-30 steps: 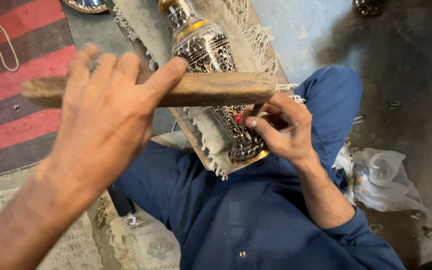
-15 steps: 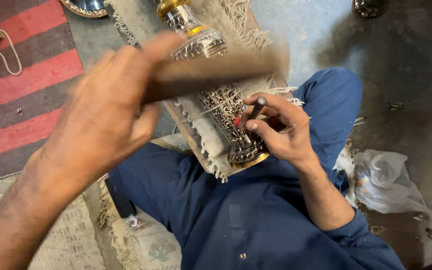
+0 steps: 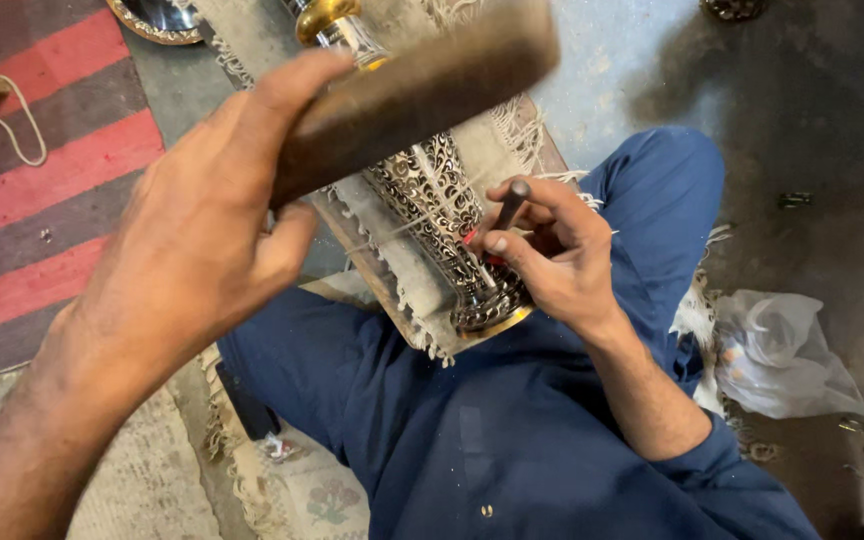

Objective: The person sits cross-legged on the floor with an ornate metal vase resting on a cloth-covered board in their lap. They hold a chisel against the vase's decorated surface and strike it with a wooden mallet, repositioning the chisel repeatedly to work the pattern, steadying the vase with the other hand.

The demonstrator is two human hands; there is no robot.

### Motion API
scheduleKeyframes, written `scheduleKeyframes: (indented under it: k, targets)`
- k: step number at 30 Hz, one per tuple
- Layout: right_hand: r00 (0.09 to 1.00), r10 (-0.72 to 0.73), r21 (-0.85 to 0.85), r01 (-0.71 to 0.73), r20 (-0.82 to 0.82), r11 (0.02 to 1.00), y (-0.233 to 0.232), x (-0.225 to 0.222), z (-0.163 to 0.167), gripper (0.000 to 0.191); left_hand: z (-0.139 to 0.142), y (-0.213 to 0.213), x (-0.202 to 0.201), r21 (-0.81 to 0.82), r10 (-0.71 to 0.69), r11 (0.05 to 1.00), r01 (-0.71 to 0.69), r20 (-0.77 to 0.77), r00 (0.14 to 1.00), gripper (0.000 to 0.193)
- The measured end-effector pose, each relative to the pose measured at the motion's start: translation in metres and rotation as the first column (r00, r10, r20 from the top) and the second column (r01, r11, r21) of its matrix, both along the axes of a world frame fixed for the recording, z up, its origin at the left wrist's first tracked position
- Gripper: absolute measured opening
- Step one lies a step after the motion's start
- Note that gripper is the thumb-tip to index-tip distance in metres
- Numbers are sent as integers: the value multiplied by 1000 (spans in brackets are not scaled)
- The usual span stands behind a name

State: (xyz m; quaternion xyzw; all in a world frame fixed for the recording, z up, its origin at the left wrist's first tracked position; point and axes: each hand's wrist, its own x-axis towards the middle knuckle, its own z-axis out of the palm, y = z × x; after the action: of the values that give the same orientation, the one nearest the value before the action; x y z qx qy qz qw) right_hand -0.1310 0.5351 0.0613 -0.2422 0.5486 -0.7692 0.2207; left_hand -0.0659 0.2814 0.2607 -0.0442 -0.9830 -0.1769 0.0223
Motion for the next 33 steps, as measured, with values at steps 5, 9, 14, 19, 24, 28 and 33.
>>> scheduleKeyframes:
  k: [5,9,14,19,24,28,33]
  targets:
    - [999,30,-20,-30,21,999,0,-1,1,35,8,0,-9,-419,-120,897,142,78,990,64]
    - [993,106,-49,-103,43,993,3,-4,3,33,7,1,-7,-8,-63,998,63,-110,992,64]
    - [993,10,-5,-9,114,1000,0,-11,-4,32,-6,-3,15,-488,13,872,27,78,997,66]
    - [905,-89,-258,211,415,943,6,-21,-12,39,-50,-20,71,106,368,917,-385,151,918,70]
    - [919,-138,-151,206,368,967,29,-26,-2,34,-155,-27,124,443,523,637,-631,352,776,68]
    - [950,-125,-122,166,285,979,27,-20,8,35,-195,-33,147,556,283,609,-565,513,810,63]
    - [957,-186,-91,210,223,973,21,-12,18,37,-158,-20,128,469,355,798,-379,143,924,78]
